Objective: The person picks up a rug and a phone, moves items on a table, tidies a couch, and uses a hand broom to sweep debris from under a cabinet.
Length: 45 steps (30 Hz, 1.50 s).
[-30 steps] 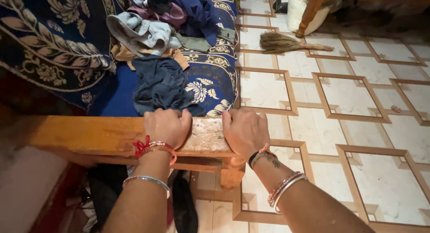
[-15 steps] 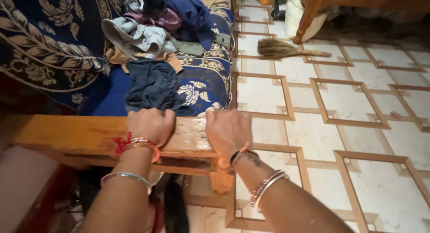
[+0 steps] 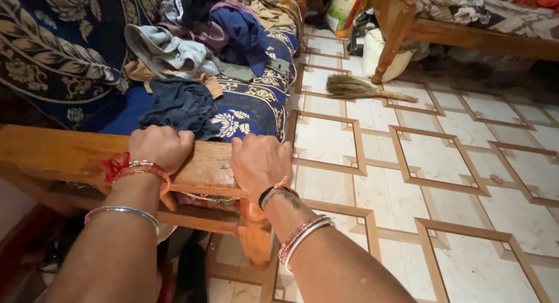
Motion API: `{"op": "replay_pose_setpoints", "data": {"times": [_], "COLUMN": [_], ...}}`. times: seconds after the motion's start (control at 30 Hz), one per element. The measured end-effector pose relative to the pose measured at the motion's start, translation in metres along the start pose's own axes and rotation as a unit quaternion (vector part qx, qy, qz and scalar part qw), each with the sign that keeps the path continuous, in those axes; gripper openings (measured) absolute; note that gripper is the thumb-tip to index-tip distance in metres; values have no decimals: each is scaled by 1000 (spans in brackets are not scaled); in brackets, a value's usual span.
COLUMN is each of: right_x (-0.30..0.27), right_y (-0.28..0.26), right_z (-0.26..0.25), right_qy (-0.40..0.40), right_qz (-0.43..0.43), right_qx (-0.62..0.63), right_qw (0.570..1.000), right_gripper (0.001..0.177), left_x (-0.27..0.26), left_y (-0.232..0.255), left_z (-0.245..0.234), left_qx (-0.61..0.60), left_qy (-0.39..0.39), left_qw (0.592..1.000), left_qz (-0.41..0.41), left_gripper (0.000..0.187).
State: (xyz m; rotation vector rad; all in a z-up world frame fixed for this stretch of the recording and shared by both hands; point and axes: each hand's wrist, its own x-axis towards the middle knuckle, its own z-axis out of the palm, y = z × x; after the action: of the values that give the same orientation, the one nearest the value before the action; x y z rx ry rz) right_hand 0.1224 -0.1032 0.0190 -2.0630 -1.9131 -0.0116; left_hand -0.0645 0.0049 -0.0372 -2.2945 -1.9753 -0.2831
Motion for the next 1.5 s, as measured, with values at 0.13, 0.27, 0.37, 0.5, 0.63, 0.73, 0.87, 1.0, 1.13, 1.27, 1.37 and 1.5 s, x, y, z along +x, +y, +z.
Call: {"op": "replay_pose_setpoints", "data": {"times": [0.13,0.27,0.37,0.5,0.63,0.73,0.87,1.0,1.13,1.27,1.37,1.5], "right_x": [0,-5,-9,-20,-36,-50,-68,-87,-107,-126,-139,-154], "right_y": [1,6,8,16,24,31,35,36,38,39,39,38], "right_z": [0,0,-1,-1,-6,-9,-13,-21,-26,-31,-35,-39], "right_qy": [9,22,14,40,45,56,61,51,58,71,68,80], "right_qz": [3,19,25,7,-10,-21,-29,-39,-32,-32,-32,-38], "right_qx": [-4,14,1,2,0,-1,-17,-34,-34,-38,-32,-35], "right_qw": [1000,999,1000,999,999,998,998,997,997,996,997,995], "right_gripper": [50,50,50,48,47,46,43,43,41,39,39,38], "left_x": [-4,-8,-16,-25,-41,-50,-72,-91,-110,-129,-145,-166], "left_y": [4,10,11,21,27,34,42,48,51,49,46,49], "left_z": [-3,-8,-11,-13,-17,-18,-20,-31,-33,-30,-31,-35], "left_qx": [8,-44,39,6,25,-35,-12,-26,-13,70,107,134], "left_qy": [5,11,-7,-9,1,-3,8,-17,-25,3,60,72], "left_qw": [1000,997,998,1000,999,999,1000,999,999,995,982,977], "left_qz": [-4,-60,48,-5,24,-36,-23,-21,-18,68,145,146], "left_gripper": [56,56,47,51,50,56,56,57,55,37,20,18]}}
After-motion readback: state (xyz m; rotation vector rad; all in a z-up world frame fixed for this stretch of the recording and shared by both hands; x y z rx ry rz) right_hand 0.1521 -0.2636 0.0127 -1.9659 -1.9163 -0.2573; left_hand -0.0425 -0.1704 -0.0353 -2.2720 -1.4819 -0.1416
